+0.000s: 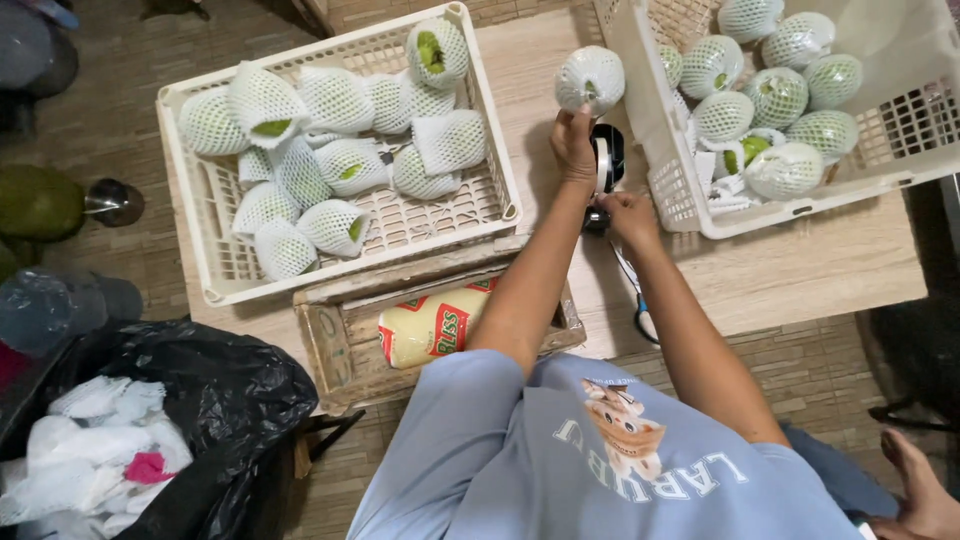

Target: Wrapping guavas in protective foam nets and securing them with tape before placing them in crates.

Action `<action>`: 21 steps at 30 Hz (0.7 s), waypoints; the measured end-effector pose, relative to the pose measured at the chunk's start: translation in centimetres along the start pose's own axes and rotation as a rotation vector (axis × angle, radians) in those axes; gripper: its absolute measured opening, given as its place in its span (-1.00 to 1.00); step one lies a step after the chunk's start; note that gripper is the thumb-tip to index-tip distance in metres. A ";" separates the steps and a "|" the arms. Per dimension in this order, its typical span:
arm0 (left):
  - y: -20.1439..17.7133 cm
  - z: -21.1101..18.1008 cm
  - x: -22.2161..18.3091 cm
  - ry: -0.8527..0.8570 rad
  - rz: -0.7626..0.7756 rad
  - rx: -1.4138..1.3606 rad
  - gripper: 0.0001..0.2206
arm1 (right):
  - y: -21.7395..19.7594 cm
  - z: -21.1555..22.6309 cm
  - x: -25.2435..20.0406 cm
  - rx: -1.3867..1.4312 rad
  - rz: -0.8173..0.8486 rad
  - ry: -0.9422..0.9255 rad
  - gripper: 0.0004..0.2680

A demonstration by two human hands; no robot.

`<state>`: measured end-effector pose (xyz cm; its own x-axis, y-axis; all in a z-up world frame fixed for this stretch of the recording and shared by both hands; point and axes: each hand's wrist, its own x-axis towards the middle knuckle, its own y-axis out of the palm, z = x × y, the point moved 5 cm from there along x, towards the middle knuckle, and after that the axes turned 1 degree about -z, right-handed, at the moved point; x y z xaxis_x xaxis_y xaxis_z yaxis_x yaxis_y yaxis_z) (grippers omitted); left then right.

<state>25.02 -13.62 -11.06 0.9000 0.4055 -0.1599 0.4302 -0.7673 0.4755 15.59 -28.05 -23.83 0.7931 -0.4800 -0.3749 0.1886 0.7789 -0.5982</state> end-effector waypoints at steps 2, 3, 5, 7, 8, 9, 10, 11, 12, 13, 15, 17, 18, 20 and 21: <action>-0.8 6.0 1.6 0.011 0.016 0.014 -0.68 | -0.9 2.1 -1.9 0.210 0.048 -0.024 -0.86; -1.4 8.9 2.4 0.028 0.037 0.032 -0.57 | -1.0 3.3 -3.1 0.431 0.095 -0.049 -0.88; -1.1 6.4 1.6 0.038 0.036 0.019 -0.56 | -3.0 5.6 -5.6 0.452 0.143 0.015 -0.88; -0.9 5.0 1.2 0.051 0.040 0.004 -0.53 | -4.3 6.7 -7.5 0.477 0.186 0.075 -0.86; -0.9 5.2 1.3 0.014 0.020 -0.021 -0.50 | -4.9 7.0 -8.1 0.426 0.176 0.030 -0.85; -1.2 5.3 1.3 -0.022 -0.002 -0.044 -0.46 | -5.4 7.2 -8.8 0.375 0.169 -0.013 -0.84; -1.3 5.0 1.2 -0.025 -0.003 -0.041 -0.46 | -5.0 6.3 -9.3 0.375 0.170 -0.009 -0.84; -1.0 4.8 1.0 -0.032 0.022 -0.077 -0.46 | -4.8 5.6 -9.8 0.452 0.176 -0.020 -0.87; -0.8 4.6 0.8 -0.040 0.047 -0.113 -0.47 | -4.6 4.9 -10.3 0.529 0.182 -0.031 -0.89; -0.7 4.5 0.9 -0.038 0.047 -0.116 -0.47 | -4.2 3.8 -10.5 0.528 0.182 -0.034 -0.89; -0.8 4.3 0.8 -0.049 0.044 -0.071 -0.48 | -3.4 1.6 -11.1 0.428 0.173 -0.075 -0.83; -0.7 6.1 1.8 -0.082 0.022 -0.196 -0.48 | -2.6 1.6 -11.0 0.405 0.164 -0.077 -0.79; -0.6 7.1 2.3 -0.115 0.002 -0.320 -0.46 | -2.3 1.5 -11.0 0.383 0.153 -0.079 -0.70; -0.7 5.7 1.9 -0.140 0.028 -0.333 -0.46 | -1.2 0.2 -8.6 0.371 0.163 -0.046 -0.72; -0.8 4.8 1.9 -0.166 0.052 -0.340 -0.46 | -0.3 -0.4 -7.4 0.360 0.178 -0.008 -0.73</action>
<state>26.70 -14.63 -15.93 0.9310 0.2629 -0.2531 0.3612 -0.5646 0.7422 9.41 -24.91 -21.15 0.8358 -0.3230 -0.4440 0.2376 0.9418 -0.2378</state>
